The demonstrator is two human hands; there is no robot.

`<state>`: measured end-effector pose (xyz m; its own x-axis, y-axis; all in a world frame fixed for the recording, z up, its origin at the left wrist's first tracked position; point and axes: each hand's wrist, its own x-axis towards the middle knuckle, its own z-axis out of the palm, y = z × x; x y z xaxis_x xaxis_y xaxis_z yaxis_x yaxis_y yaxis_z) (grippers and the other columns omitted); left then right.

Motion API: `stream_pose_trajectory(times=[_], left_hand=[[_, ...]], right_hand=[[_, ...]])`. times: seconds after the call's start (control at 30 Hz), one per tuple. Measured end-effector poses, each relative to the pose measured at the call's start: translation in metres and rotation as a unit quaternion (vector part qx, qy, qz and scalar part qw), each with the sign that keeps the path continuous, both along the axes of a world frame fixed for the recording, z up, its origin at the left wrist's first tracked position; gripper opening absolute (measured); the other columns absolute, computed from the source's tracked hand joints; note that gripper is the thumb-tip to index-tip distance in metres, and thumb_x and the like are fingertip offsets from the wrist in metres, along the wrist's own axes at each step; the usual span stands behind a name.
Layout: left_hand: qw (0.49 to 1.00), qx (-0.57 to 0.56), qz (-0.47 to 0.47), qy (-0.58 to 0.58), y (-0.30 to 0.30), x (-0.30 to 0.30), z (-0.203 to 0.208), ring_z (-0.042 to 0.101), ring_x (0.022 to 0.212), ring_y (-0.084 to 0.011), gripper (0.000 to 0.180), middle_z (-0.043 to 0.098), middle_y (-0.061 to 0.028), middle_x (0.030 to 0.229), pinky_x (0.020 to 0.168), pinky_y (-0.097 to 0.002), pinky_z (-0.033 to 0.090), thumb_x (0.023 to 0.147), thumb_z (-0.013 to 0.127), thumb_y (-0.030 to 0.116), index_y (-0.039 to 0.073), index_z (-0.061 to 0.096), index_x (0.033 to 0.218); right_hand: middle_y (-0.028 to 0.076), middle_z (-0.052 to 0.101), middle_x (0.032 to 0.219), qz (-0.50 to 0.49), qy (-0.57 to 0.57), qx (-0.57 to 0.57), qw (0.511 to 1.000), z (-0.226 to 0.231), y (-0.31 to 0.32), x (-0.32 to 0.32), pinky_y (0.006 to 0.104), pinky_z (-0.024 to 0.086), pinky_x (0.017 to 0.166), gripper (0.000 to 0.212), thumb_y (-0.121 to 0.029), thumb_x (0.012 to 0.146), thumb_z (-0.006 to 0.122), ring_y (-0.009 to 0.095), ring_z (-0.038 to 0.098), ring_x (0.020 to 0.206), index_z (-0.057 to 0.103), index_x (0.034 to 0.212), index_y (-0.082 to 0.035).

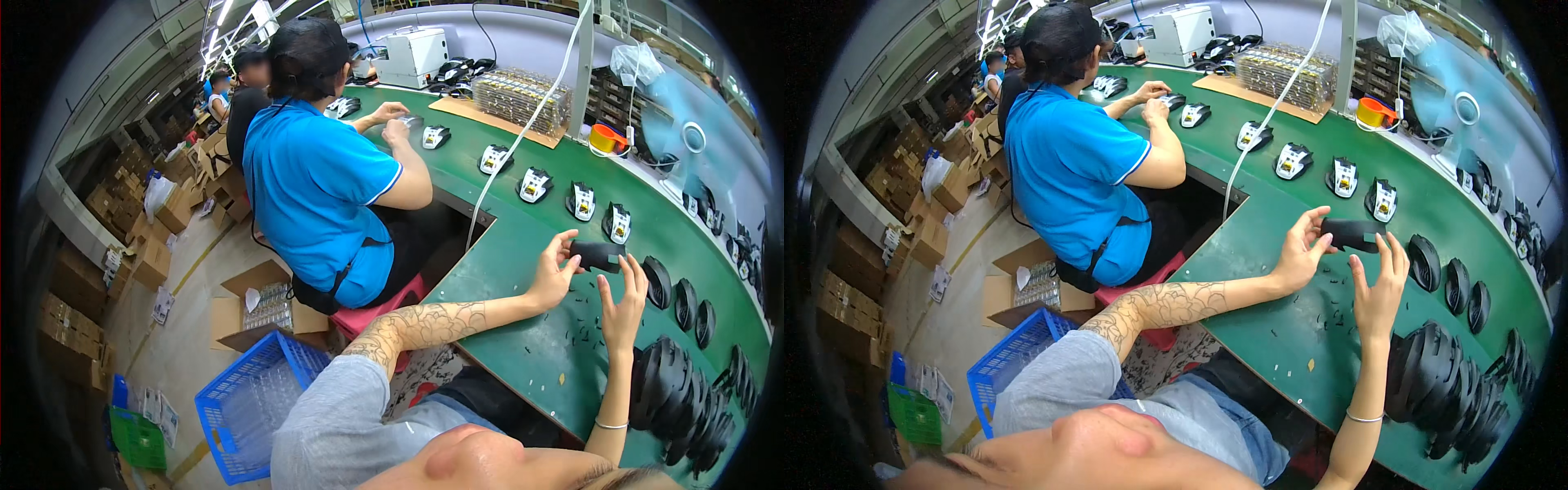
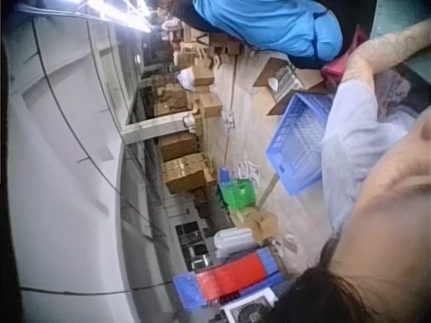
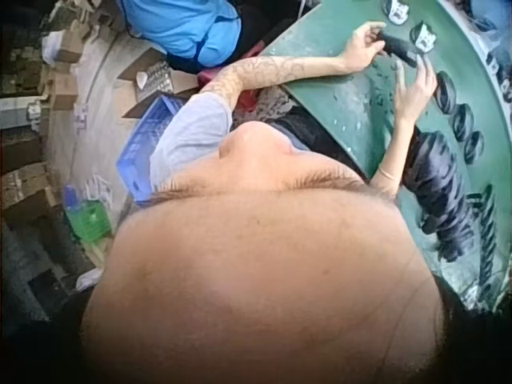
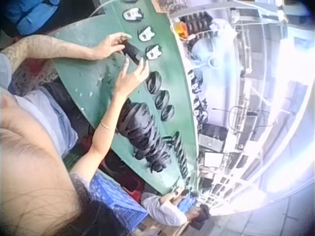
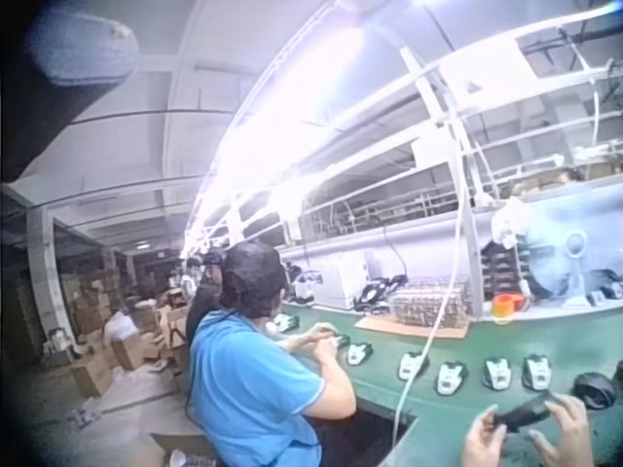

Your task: The person assembles computer mice by fitting covers and internal components together by hand and placing the assembled mouse shells on the table.

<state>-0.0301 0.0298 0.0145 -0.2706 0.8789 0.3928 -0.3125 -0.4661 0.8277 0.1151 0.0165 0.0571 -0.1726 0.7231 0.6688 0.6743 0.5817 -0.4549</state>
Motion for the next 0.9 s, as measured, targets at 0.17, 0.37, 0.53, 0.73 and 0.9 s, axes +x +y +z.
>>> stream_pose_trajectory(times=[0.17, 0.37, 0.53, 0.73, 0.9], left_hand=[[0.996, 0.019, -0.051, 0.075, -0.006, 0.004, 0.001, 0.055, 0.095, -0.0134, 0.026, 0.054, -0.0066, 0.103, 0.077, -0.0265, 0.051, 0.083, 0.054, -0.005, 0.0, 0.049, 0.108], [0.959, 0.101, -0.091, 0.248, -0.025, 0.001, 0.016, 0.058, 0.092, -0.0181, 0.022, 0.056, -0.0082, 0.096, 0.076, -0.0303, 0.05, 0.079, 0.055, -0.007, 0.0, 0.051, 0.099], [0.949, 0.131, -0.077, 0.277, -0.018, -0.001, 0.007, 0.059, 0.09, -0.0223, 0.022, 0.057, -0.0113, 0.093, 0.077, -0.0316, 0.05, 0.077, 0.055, -0.009, -0.001, 0.051, 0.097], [0.934, 0.155, -0.051, 0.319, -0.013, -0.006, 0.003, 0.059, 0.092, -0.0262, 0.024, 0.058, -0.0146, 0.098, 0.08, -0.032, 0.048, 0.075, 0.055, -0.007, -0.002, 0.052, 0.098], [0.936, 0.167, -0.024, 0.309, -0.021, -0.007, 0.019, 0.056, 0.1, -0.0256, 0.031, 0.057, -0.015, 0.106, 0.086, -0.033, 0.044, 0.078, 0.059, 0.007, -0.002, 0.052, 0.107]], right_hand=[[0.009, 0.055, 0.114, 0.07, 0.286, -0.309, 0.905, -0.028, 0.022, 0.015, 0.0288, 0.044, 0.082, 0.047, -0.035, 0.092, 0.051, 0.019, 0.056, 0.1, 0.05, 0.124, 0.0], [0.012, 0.056, 0.114, 0.152, 0.551, -0.329, 0.752, -0.018, 0.022, 0.023, 0.0275, 0.047, 0.083, 0.044, -0.027, 0.091, 0.055, 0.02, 0.059, 0.099, 0.045, 0.123, 0.002], [0.011, 0.055, 0.115, 0.14, 0.583, -0.291, 0.745, -0.02, 0.028, 0.029, 0.0292, 0.049, 0.085, 0.041, -0.016, 0.088, 0.059, 0.02, 0.058, 0.101, 0.046, 0.122, 0.003], [0.008, 0.055, 0.113, 0.118, 0.533, -0.235, 0.804, -0.014, 0.023, 0.023, 0.0286, 0.049, 0.084, 0.044, -0.008, 0.083, 0.064, 0.016, 0.057, 0.1, 0.047, 0.123, 0.001], [0.007, 0.056, 0.108, 0.044, 0.348, -0.048, 0.935, 0.005, 0.002, 0.007, 0.0304, 0.047, 0.083, 0.051, 0.003, 0.069, 0.07, 0.016, 0.056, 0.095, 0.054, 0.116, -0.001]])
